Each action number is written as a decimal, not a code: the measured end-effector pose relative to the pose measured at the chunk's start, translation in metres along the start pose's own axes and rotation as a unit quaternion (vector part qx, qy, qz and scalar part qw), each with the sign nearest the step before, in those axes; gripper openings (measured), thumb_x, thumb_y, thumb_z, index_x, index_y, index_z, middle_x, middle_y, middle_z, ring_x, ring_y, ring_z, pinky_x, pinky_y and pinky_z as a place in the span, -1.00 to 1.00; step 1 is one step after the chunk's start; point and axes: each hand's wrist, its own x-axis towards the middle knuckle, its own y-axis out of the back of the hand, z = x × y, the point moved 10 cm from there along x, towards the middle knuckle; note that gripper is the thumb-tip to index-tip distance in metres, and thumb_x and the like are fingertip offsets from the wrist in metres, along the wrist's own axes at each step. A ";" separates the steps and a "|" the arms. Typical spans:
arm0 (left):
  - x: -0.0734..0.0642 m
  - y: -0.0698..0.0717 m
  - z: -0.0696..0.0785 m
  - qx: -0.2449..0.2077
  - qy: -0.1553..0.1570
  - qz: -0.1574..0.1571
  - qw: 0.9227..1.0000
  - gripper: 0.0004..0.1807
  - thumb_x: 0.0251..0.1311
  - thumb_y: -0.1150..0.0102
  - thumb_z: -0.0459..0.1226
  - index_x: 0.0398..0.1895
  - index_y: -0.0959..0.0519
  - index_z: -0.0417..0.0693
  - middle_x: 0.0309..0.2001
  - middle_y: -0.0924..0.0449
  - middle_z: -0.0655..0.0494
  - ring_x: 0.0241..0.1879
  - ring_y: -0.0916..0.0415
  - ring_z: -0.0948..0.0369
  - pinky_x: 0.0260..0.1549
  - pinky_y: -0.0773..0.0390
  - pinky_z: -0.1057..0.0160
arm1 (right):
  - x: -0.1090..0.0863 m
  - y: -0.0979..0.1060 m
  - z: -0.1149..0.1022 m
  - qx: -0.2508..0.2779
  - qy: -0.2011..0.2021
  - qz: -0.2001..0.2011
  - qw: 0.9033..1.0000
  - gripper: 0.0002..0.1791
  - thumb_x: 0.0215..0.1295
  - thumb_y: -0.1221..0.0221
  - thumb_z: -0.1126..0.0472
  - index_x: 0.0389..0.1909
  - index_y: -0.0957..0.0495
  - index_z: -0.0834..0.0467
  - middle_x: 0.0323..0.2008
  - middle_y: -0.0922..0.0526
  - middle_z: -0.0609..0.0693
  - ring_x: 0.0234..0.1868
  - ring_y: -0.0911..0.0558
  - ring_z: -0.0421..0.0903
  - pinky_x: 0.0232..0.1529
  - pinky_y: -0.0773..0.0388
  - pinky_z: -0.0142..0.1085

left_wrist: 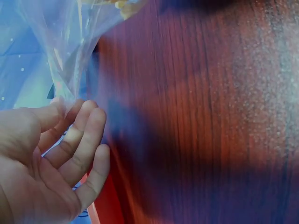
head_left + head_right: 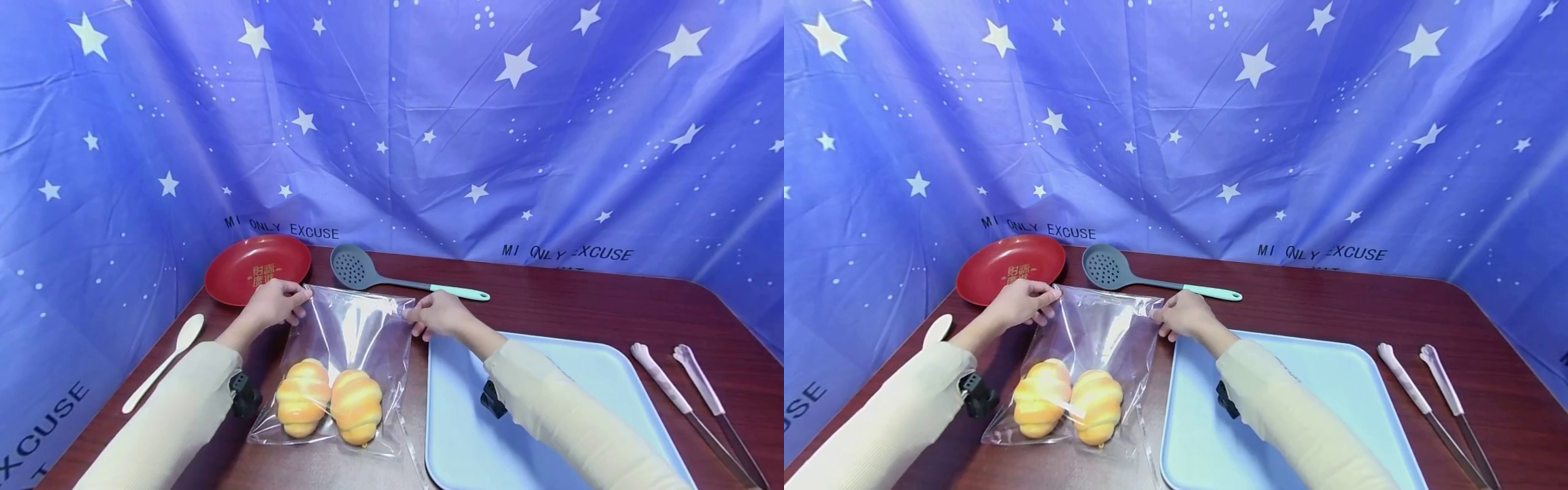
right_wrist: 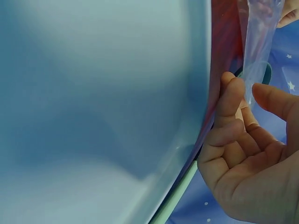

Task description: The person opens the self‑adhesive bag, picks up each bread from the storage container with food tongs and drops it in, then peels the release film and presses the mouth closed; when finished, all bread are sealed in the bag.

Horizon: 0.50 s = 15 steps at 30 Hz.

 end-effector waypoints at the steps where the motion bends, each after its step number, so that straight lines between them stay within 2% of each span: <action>1: 0.000 0.000 -0.001 -0.001 0.002 -0.001 1.000 -0.72 0.48 -0.13 -0.23 -0.10 -0.65 -0.32 -0.45 -0.67 -0.08 -0.48 -0.70 0.09 -0.28 -0.73 0.11 | -0.001 0.000 -0.001 -0.003 0.005 -0.002 1.000 -0.77 0.39 -0.26 0.16 -0.37 -0.70 0.25 -0.58 -0.71 0.03 -0.64 -0.62 -0.15 -0.30 -0.62 -0.28; 5: 0.000 -0.002 -0.005 0.005 0.011 -0.007 1.000 -0.68 0.51 -0.10 -0.18 -0.06 -0.64 -0.32 -0.43 -0.69 -0.06 -0.45 -0.70 0.10 -0.28 -0.71 0.11 | -0.006 0.000 -0.002 -0.020 0.015 -0.007 1.000 -0.75 0.38 -0.28 0.16 -0.42 -0.72 0.24 -0.60 -0.69 0.02 -0.63 -0.61 -0.17 -0.30 -0.62 -0.30; 9: -0.001 -0.002 -0.008 -0.006 0.011 -0.010 1.000 -0.62 0.53 -0.06 -0.14 -0.03 -0.64 -0.34 -0.41 -0.70 -0.08 -0.45 -0.69 0.10 -0.32 -0.70 0.13 | -0.011 0.003 0.001 -0.049 0.003 -0.005 0.999 -0.74 0.39 -0.28 0.10 -0.42 -0.74 0.18 -0.57 -0.70 -0.02 -0.60 -0.61 -0.17 -0.30 -0.52 -0.33; 15: -0.003 -0.004 -0.012 -0.034 0.016 -0.024 0.999 -0.60 0.52 -0.07 -0.13 0.04 -0.62 -0.34 -0.37 -0.71 -0.05 -0.41 -0.70 0.12 -0.32 -0.67 0.16 | -0.013 0.001 0.004 -0.045 0.004 -0.017 0.999 -0.78 0.37 -0.30 0.12 -0.35 -0.79 0.17 -0.55 -0.71 -0.04 -0.59 -0.59 -0.19 -0.33 -0.48 -0.35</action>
